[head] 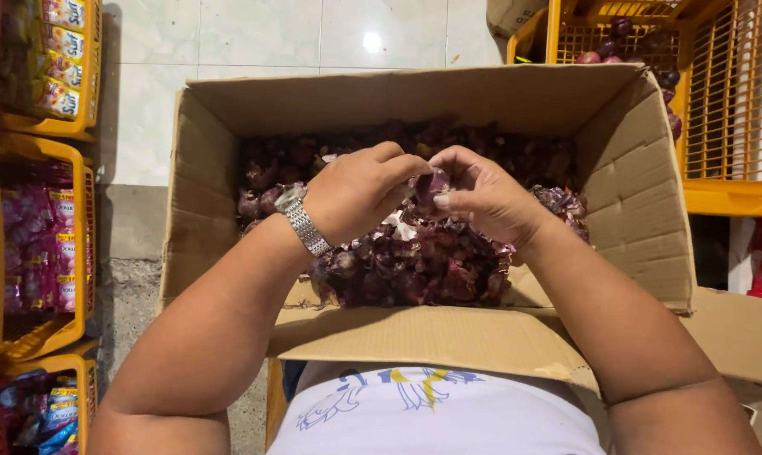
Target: Peeling red onions by hand and placing them into a separate container.
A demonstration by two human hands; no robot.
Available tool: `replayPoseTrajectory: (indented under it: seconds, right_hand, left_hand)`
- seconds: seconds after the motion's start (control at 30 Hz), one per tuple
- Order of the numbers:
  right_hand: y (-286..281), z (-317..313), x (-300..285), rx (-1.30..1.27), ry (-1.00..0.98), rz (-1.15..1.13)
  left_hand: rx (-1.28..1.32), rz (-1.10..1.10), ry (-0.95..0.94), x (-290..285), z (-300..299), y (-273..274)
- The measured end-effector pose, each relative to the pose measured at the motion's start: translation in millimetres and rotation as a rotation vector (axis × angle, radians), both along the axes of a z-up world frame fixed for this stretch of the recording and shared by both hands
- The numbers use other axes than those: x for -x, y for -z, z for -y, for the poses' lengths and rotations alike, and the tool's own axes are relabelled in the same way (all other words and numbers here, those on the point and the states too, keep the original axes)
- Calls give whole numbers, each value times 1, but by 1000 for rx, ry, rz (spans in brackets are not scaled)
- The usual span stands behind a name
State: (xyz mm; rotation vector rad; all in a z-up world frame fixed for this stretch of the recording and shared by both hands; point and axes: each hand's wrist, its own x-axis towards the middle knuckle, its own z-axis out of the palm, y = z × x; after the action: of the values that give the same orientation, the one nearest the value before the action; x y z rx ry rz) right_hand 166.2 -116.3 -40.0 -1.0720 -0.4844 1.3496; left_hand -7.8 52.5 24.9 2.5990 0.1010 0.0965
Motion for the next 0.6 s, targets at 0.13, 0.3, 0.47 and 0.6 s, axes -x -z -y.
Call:
replayPoseTrajectory:
  seconds: [0.13, 0.3, 0.47, 0.6]
  right_hand:
    - [16, -1, 5, 14, 14, 17]
    - [-7, -5, 22, -15, 137, -22]
    - [-16, -5, 33, -53, 223, 123]
    - [1, -2, 26, -54, 342, 253]
  left_hand:
    - [36, -104, 20, -5, 5, -11]
    - [212, -140, 5, -3, 8, -12]
    - [381, -65, -4, -2, 10, -11]
    - [524, 50, 40, -5, 12, 10]
